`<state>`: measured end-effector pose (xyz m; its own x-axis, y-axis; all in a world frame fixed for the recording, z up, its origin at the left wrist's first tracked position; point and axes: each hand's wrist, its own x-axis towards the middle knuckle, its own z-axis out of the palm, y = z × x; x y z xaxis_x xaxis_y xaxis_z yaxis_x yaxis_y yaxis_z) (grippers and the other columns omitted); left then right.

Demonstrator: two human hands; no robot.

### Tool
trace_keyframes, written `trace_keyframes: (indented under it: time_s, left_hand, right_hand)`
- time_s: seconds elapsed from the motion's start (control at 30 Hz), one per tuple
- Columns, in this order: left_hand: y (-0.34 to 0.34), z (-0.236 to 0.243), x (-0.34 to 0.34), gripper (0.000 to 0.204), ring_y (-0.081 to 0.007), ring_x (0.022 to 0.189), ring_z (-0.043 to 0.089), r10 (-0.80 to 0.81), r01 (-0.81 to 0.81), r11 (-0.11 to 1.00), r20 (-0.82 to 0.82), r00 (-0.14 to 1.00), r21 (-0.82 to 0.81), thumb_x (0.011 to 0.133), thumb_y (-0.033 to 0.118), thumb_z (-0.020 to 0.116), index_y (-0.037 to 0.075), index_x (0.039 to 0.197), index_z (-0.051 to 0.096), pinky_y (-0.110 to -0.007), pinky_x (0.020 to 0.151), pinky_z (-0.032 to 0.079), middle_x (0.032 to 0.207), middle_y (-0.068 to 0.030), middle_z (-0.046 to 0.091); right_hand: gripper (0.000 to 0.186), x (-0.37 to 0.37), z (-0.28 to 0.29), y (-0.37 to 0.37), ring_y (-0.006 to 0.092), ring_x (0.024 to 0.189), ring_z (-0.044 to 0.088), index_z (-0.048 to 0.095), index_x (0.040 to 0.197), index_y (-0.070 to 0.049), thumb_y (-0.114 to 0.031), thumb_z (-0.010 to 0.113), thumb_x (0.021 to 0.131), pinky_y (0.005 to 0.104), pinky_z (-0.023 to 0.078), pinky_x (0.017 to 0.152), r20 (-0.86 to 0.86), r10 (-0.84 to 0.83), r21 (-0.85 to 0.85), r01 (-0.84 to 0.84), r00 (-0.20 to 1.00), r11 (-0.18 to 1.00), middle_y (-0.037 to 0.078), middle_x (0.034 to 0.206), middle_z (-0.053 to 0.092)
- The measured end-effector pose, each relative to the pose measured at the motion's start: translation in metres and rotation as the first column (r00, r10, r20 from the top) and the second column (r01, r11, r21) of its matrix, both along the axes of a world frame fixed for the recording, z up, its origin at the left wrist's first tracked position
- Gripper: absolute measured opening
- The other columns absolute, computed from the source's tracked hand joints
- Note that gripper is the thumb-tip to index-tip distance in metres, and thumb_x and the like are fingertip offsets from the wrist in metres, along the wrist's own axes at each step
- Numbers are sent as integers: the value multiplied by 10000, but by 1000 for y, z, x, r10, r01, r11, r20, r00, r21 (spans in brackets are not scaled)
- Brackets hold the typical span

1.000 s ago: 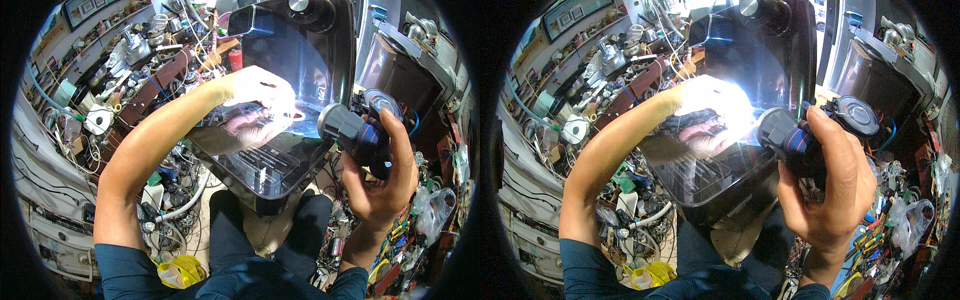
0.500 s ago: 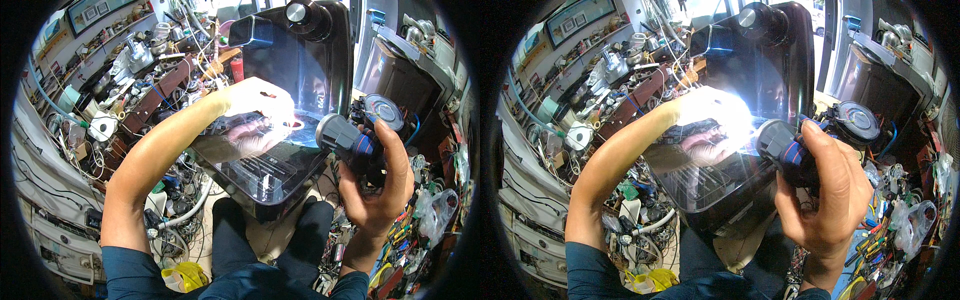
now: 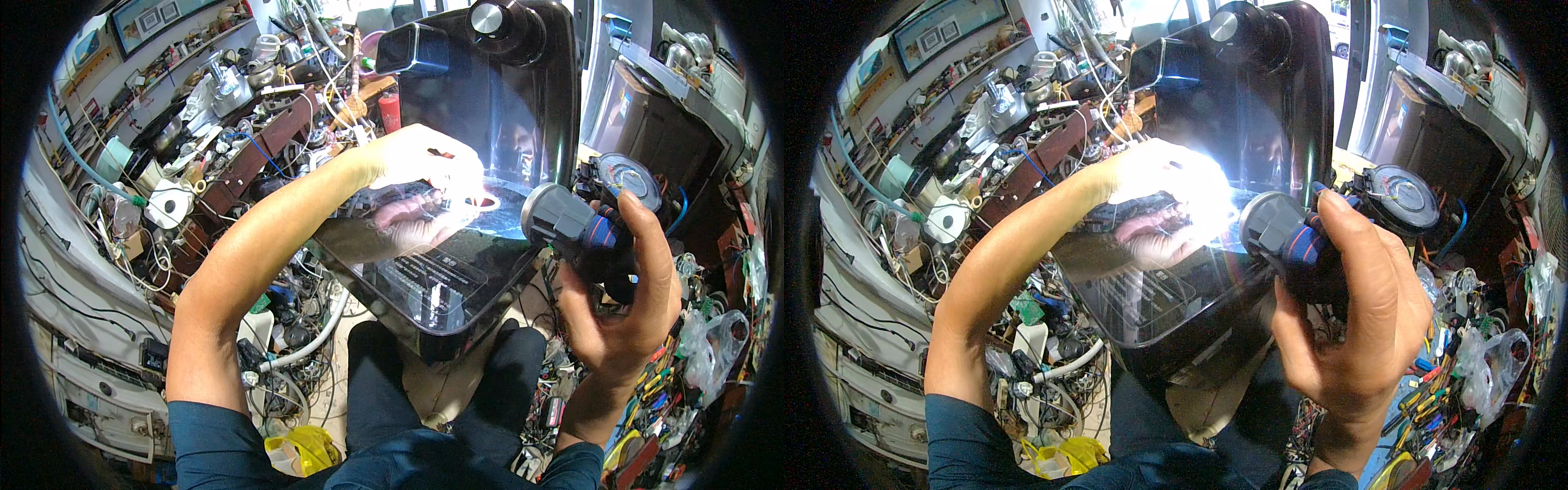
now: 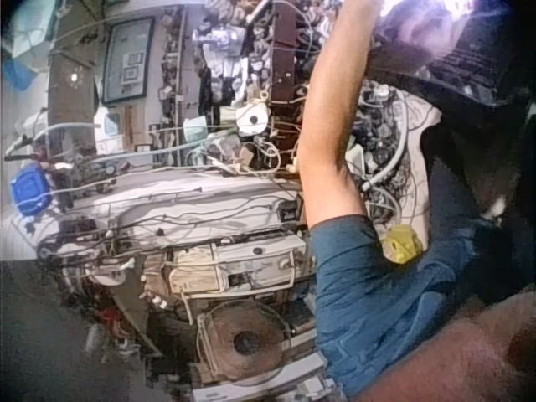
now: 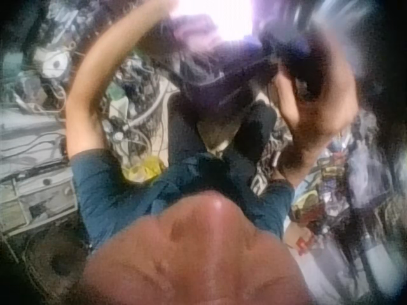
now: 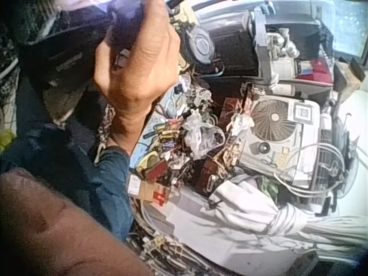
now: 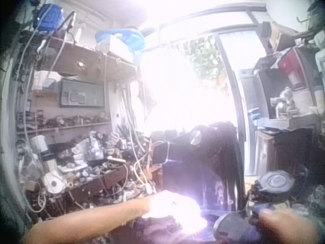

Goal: The person is repairing a black kitchen appliance, likely a rice cooker, by manipulating a knob and wires on its surface. They use a flashlight to inspect the internal components and a smartphone to take a photo of the work area.

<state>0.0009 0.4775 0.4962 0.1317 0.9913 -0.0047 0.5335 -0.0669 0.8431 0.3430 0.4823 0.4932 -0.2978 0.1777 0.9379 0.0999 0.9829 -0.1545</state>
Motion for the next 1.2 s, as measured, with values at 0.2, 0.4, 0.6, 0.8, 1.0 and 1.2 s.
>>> trace_keyframes:
  time_s: [0.2,0.4,0.6,0.8,1.0,1.2]
  left_hand:
    - [0,5,6,392,-166,1049,700,23,-23,999,12,1000,-29,892,-18,650,46,1272,726,-303,935,568,1163,-88,756]
    - [0,4,4,427,-170,1065,695,39,-36,997,37,999,-65,892,-34,632,43,1304,711,-299,935,568,1184,-91,750]
    - [1,1,1,401,-155,1024,694,31,-31,999,-23,999,-28,919,66,679,19,1317,682,-308,919,566,1171,-85,746]
    - [0,3,0,366,-139,1015,691,15,-17,999,-61,998,-35,968,124,670,32,1322,689,-294,910,561,1167,-81,756]
    - [4,1,0,390,-152,1028,693,15,-14,999,16,1000,-51,961,113,685,8,1337,667,-300,915,562,1181,-89,746]
    - [-1,2,1,338,-161,1044,703,-1,1,1000,-71,997,-6,976,90,635,47,1302,711,-292,929,558,1172,-84,760]
  right_hand:
    - [770,5,-6,3,321,1134,711,534,1425,53,78,730,681,397,552,1002,24,33,-48,-32,999,998,232,1309,666]
    - [776,6,-4,1,315,1142,707,533,1433,39,85,721,681,399,551,1006,23,21,-55,-19,1000,998,229,1321,662]
    - [785,7,-4,2,317,1152,703,528,1440,31,84,720,680,402,551,1010,14,27,-78,-26,1000,997,219,1329,661]
    - [778,7,-3,4,319,1159,702,527,1437,37,93,716,684,401,553,1007,23,38,-46,-36,999,998,222,1336,657]
    - [780,5,-8,6,332,1167,696,514,1443,49,107,706,689,411,547,1021,8,63,-84,-62,998,995,234,1349,646]
    - [790,4,-8,7,341,1191,683,495,1457,56,111,697,696,413,548,1024,28,77,-62,-75,997,995,241,1371,630]
